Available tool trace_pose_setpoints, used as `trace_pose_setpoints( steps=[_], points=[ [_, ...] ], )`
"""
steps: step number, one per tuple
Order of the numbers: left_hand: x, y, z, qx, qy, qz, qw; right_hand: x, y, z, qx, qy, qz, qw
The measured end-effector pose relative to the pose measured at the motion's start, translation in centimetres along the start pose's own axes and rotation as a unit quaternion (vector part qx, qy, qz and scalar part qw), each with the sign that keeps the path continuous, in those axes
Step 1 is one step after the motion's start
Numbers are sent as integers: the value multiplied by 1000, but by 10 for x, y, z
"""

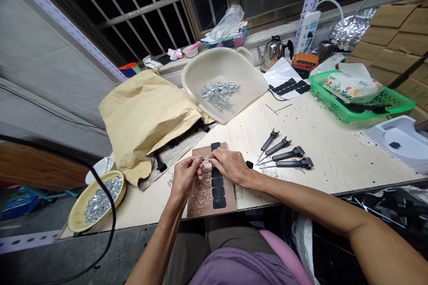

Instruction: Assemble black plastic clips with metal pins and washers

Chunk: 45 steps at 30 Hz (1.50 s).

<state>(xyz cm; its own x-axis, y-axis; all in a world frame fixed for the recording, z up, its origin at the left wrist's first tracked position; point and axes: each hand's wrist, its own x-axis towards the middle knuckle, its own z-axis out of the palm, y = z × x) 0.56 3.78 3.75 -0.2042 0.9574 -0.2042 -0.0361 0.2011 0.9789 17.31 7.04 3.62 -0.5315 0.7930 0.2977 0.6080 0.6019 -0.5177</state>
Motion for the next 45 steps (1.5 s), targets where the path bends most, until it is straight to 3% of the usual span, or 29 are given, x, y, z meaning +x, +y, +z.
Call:
trace_pose_setpoints(
  steps=[5,10,15,25,31,38,45],
  points=[
    [-1,-1,-2,7,-10,-1,1000,-1,1,0,-25,-4,-12,1000],
    [-3,4,-2,8,-4,-11,1000,0,0,-2,16,-11,-13,1000],
    [-5,6,-1,-4,2,-16,1000,0,-2,-4,-30,-19,-22,999],
    [-5,5,-5,-7,1,-10,1000,2,-2,0,6,-14,-17,1000],
    [-4,7,-9,-18,-19,-41,999,3,-4,2,13,-17,-38,999],
    [-2,0,-10,-10,-12,-36,999,7,0,9,156,-36,3,987],
    [-2,-3,-9,-12,-4,-29,999,3,-3,4,81,-29,-3,996]
  ],
)
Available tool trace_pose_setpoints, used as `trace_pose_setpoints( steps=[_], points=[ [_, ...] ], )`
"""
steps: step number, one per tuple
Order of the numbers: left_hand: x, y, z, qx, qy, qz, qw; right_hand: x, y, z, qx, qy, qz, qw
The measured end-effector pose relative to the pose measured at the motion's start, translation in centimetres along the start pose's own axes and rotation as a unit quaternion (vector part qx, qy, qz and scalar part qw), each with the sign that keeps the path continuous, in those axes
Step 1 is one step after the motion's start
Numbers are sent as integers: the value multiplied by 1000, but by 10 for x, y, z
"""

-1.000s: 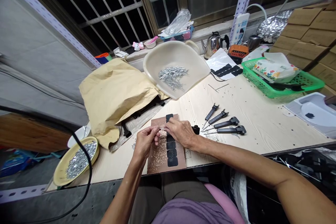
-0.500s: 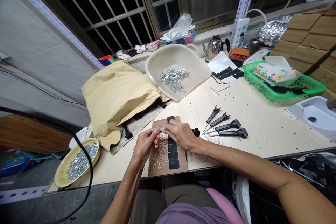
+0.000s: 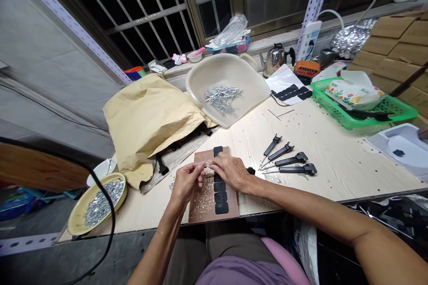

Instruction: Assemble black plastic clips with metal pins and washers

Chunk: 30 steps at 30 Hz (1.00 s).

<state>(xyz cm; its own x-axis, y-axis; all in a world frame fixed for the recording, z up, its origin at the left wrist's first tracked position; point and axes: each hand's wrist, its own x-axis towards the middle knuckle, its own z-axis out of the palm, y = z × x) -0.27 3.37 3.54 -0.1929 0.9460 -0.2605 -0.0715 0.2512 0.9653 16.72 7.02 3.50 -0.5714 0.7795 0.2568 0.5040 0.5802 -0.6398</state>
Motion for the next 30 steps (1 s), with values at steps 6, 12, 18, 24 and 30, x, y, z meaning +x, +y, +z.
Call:
trace_pose_setpoints(
  steps=[6,12,18,24,30],
  points=[
    [1,-4,-2,32,-7,21,999,2,1,3,54,15,11,998],
    [3,-7,-2,32,-8,18,999,2,4,6,99,25,23,995],
    [3,-4,0,10,1,-11,1000,2,7,4,66,2,-1,998],
    [3,-4,1,-2,6,-8,1000,3,9,3,143,-7,46,989],
    [5,-5,2,13,4,-9,1000,1,12,6,110,4,38,993]
  ],
)
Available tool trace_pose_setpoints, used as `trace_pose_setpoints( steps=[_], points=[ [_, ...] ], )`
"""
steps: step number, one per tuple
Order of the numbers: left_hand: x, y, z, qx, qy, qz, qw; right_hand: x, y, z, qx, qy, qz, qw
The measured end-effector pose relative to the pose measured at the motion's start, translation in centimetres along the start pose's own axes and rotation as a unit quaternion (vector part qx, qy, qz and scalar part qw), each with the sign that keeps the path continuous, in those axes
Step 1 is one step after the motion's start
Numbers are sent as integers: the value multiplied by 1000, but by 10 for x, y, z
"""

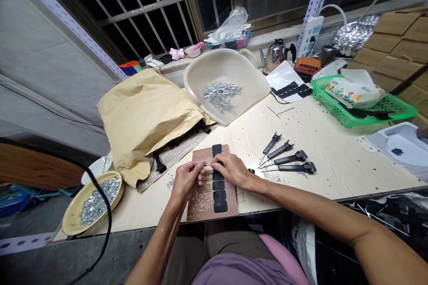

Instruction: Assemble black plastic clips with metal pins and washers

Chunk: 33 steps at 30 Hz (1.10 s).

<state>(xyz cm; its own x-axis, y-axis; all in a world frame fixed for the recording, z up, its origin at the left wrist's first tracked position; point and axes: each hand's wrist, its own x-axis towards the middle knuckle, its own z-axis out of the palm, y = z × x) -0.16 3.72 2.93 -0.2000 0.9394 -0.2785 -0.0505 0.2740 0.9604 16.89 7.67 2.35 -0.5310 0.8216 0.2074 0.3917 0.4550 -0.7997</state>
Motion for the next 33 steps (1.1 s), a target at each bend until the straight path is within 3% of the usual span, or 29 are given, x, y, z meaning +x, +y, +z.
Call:
trace_pose_setpoints(
  steps=[7,13,17,22,28,33],
  points=[
    [1,-4,1,-4,-8,-3,1000,-3,1,-2,-62,-5,-15,998],
    [0,-2,2,8,-12,2,1000,0,3,-1,32,5,5,999],
    [0,-1,3,10,-5,-3,1000,-1,6,-3,8,6,-38,999],
    [0,-5,3,35,-21,8,999,-4,10,-4,11,15,-29,999],
    [3,-9,4,-20,-30,-14,999,-3,8,-2,17,17,-30,999],
    [1,-7,2,-56,-25,-19,998,-4,4,-3,-41,5,-26,999]
  ],
)
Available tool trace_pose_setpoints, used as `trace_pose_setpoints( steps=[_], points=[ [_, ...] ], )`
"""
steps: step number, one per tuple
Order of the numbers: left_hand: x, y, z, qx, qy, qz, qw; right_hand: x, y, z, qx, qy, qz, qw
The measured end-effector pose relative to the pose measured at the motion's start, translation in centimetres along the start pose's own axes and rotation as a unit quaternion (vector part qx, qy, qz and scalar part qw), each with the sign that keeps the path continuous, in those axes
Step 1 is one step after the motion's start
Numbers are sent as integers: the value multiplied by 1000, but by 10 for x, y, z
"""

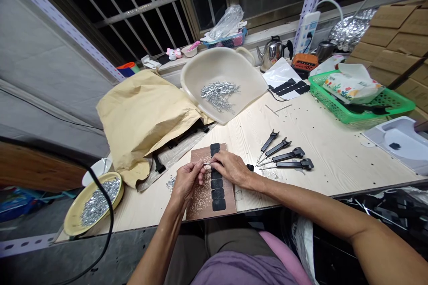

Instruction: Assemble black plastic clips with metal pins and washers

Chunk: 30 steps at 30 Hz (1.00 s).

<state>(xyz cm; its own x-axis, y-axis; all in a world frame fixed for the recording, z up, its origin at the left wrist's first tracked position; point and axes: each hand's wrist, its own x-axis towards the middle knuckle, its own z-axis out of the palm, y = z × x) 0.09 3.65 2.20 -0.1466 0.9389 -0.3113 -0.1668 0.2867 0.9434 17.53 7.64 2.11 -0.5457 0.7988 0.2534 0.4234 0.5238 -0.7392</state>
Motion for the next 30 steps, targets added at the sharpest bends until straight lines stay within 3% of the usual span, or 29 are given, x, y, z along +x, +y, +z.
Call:
trace_pose_setpoints(
  steps=[6,16,24,30],
  points=[
    [-2,6,-4,-121,1,-43,992,-3,-11,-5,-35,20,-21,999],
    [-7,6,6,-112,15,7,994,-1,-15,2,-88,-12,-34,995],
    [-8,4,4,-115,10,-10,993,-2,-13,3,-77,-15,-8,997],
    [-7,3,7,-99,34,-5,995,-6,-17,2,-157,-12,1,988]
  ],
)
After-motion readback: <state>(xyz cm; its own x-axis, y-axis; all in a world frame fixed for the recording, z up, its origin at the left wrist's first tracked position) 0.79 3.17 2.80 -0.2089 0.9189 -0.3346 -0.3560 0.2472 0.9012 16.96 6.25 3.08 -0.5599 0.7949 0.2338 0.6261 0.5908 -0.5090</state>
